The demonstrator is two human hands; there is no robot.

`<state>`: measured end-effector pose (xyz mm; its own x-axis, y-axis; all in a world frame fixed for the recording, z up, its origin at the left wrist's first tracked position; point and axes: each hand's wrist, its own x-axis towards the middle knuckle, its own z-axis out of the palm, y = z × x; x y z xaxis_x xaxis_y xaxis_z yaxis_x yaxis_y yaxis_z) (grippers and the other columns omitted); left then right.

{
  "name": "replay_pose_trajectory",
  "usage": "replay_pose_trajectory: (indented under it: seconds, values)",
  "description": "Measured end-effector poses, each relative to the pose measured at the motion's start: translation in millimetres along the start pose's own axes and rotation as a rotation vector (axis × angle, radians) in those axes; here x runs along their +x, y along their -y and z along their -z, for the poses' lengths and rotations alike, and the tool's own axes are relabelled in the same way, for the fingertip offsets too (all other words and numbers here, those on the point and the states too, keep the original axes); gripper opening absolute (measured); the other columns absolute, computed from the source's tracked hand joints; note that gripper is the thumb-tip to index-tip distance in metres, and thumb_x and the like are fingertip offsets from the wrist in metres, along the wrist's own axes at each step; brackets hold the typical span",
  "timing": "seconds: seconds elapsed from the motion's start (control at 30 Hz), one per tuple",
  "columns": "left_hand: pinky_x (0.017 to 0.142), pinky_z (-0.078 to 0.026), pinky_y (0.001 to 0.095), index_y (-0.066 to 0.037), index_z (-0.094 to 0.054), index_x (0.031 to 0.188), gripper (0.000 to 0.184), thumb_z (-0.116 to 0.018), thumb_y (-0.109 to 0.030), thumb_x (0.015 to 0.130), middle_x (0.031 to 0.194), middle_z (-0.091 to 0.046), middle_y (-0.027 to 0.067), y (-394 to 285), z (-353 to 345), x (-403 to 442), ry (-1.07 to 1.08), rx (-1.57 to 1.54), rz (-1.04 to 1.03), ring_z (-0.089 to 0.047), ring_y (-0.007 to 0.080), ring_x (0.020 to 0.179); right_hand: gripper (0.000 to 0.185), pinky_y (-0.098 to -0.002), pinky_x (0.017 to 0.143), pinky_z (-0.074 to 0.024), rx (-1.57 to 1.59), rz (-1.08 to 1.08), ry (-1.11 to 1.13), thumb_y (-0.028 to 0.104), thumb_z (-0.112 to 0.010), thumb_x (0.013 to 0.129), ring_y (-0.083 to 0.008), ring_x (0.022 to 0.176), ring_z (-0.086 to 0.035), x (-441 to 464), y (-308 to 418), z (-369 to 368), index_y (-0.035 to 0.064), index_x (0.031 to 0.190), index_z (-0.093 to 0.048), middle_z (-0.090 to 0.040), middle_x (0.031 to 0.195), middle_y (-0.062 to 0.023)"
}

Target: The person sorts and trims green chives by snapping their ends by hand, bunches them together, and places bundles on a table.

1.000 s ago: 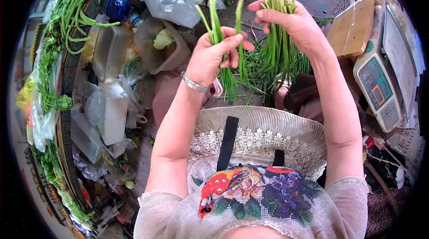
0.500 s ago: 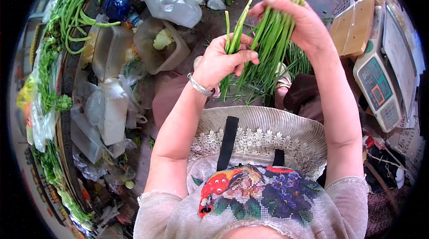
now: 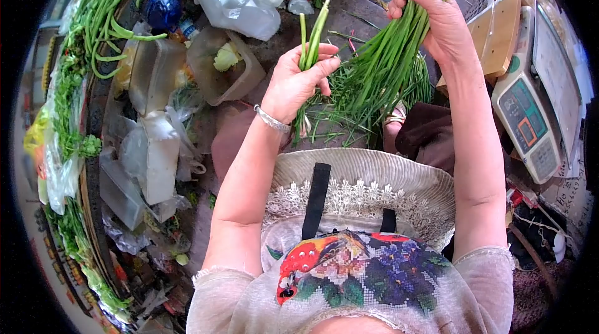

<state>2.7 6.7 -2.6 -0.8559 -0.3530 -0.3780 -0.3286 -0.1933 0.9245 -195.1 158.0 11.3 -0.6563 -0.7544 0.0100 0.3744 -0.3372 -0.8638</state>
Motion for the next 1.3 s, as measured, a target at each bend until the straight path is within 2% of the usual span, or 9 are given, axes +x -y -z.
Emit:
replay_pose_trajectory:
  seconds: [0.13,0.2,0.37,0.47,0.57,0.83,1.03,1.1,1.3]
  values:
    - [0.044,-0.036,0.0171,-0.001,-0.06,0.116,0.028,-0.06,-0.019,0.095,0.092,-0.069,0.0104,-3,-2,-1,0.061,-0.02,-0.03,-0.058,0.0074,0.056,0.018,-0.0257,0.058,-0.0475,-0.159,-0.037,-0.055,0.018,-0.072,0.083,-0.011,0.061,-0.057,-4,-4,-11,0.0038,0.09,-0.064,-0.061,0.071,-0.0015]
    - [0.045,-0.034,0.0172,-0.001,-0.06,0.114,0.029,-0.055,-0.024,0.098,0.09,-0.069,0.0105,-6,-5,-3,0.129,0.024,-0.049,-0.058,0.0081,0.056,0.019,-0.0243,0.058,-0.0456,-0.184,-0.085,-0.026,0.019,-0.072,0.082,-0.0101,0.063,-0.057,-7,-8,-21,0.0043,0.09,-0.065,-0.061,0.073,-0.0015]
    - [0.046,-0.033,0.0181,-0.003,-0.061,0.109,0.027,-0.054,-0.026,0.098,0.085,-0.068,0.0088,-9,-8,-5,0.182,0.045,-0.022,-0.056,0.0075,0.055,0.026,-0.0258,0.062,-0.048,-0.161,-0.216,0.065,0.02,-0.069,0.087,-0.0106,0.068,-0.058,-10,-22,-31,0.0001,0.102,-0.065,-0.061,0.077,-0.0012]
    - [0.046,-0.032,0.0176,-0.004,-0.063,0.105,0.028,-0.054,-0.029,0.098,0.082,-0.067,0.0072,-5,-7,-5,0.289,0.06,0.018,-0.053,0.006,0.053,0.025,-0.0265,0.063,-0.0486,-0.133,-0.209,0.122,0.02,-0.068,0.087,-0.0105,0.069,-0.058,-10,-27,-33,0.0003,0.103,-0.065,-0.062,0.079,-0.0015]
    - [0.046,-0.032,0.0176,-0.004,-0.063,0.104,0.027,-0.054,-0.029,0.098,0.08,-0.066,0.006,-5,-9,-6,0.272,0.056,0.035,-0.052,0.0057,0.051,0.018,-0.025,0.062,-0.0483,-0.092,-0.195,0.086,0.016,-0.071,0.083,-0.0089,0.07,-0.059,-12,-27,-35,0.005,0.097,-0.068,-0.065,0.082,-0.0004]
    - [0.046,-0.032,0.0179,-0.003,-0.062,0.105,0.028,-0.053,-0.029,0.098,0.077,-0.064,0.0048,-7,-9,-7,0.298,0.069,0.073,-0.051,0.0052,0.052,0.019,-0.0243,0.064,-0.0488,-0.138,-0.195,0.187,0.018,-0.071,0.083,-0.0091,0.072,-0.06,-12,-24,-33,0.005,0.096,-0.068,-0.066,0.082,-0.0014]
    - [0.046,-0.034,0.0175,-0.003,-0.062,0.107,0.029,-0.052,-0.029,0.099,0.077,-0.064,0.005,-7,-8,-5,0.237,0.057,0.012,-0.051,0.0051,0.053,0.017,-0.0244,0.062,-0.0484,-0.215,-0.155,0.04,0.019,-0.072,0.083,-0.0098,0.068,-0.06,-9,-22,-27,0.0052,0.093,-0.068,-0.065,0.079,-0.0019]
    - [0.046,-0.034,0.0174,-0.003,-0.062,0.108,0.03,-0.052,-0.029,0.099,0.077,-0.064,0.005,-7,-4,-4,0.217,0.067,-0.007,-0.052,0.0052,0.053,0.017,-0.0247,0.061,-0.0484,-0.152,-0.116,-0.089,0.019,-0.072,0.083,-0.0106,0.066,-0.06,-9,-15,-25,0.0051,0.09,-0.067,-0.065,0.078,-0.0023]
    - [0.049,-0.036,0.0174,-0.002,-0.062,0.107,0.031,-0.052,-0.029,0.099,0.076,-0.063,0.0049,-6,10,-3,0.098,0.014,-0.014,-0.049,0.0046,0.054,0.022,-0.03,0.058,-0.0551,-0.046,0.035,-0.21,0.018,-0.073,0.083,-0.0143,0.071,-0.065,-1,-2,3,0.0029,0.095,-0.063,-0.065,0.085,-0.0055]
